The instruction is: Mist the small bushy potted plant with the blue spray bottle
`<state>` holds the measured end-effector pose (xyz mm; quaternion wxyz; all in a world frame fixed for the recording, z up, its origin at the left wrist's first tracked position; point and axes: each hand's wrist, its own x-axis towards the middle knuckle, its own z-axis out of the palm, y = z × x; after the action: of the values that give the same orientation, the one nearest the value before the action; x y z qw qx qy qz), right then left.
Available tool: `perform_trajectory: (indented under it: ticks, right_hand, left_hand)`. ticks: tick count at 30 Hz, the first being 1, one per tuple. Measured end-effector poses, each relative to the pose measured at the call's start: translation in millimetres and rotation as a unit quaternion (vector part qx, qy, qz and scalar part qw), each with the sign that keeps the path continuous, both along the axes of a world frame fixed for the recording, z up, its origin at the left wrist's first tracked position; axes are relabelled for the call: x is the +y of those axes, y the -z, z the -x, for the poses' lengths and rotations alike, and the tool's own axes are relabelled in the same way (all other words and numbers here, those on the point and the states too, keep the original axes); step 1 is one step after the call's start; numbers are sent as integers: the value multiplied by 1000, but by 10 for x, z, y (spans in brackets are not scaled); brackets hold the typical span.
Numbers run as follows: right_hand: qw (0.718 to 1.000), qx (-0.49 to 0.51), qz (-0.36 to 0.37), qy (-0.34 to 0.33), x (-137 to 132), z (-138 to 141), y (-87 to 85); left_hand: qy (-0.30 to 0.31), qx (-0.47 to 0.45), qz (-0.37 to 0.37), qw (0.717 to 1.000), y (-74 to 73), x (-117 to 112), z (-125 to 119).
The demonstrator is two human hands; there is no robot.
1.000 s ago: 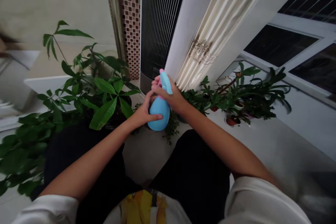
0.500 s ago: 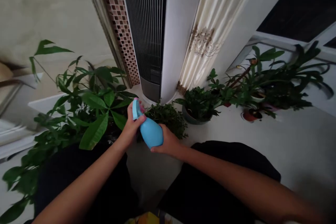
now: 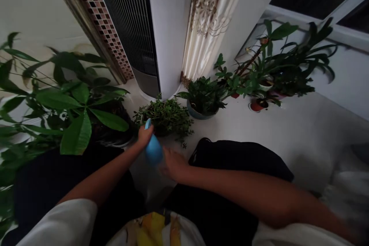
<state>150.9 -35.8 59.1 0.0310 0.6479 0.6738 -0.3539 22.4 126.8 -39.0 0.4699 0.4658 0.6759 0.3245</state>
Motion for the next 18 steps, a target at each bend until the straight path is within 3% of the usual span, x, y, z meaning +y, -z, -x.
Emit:
perform_trajectory:
  ticks: [4, 10, 16, 18]
  right_hand:
    - [997, -9, -5, -77, -72, 8, 33]
    - [990, -22, -44, -128, -52, 23, 10]
    - [993, -50, -34, -97, 136, 133, -231]
    - [994, -52, -30, -92, 212, 188, -285]
  left_hand:
    - [61, 2, -55, 997, 144, -41, 64]
    - [75, 78, -58, 992, 129, -70, 114]
    - [112, 1, -104, 988, 76, -114, 64]
    - [120, 21, -93, 988, 78, -131, 74]
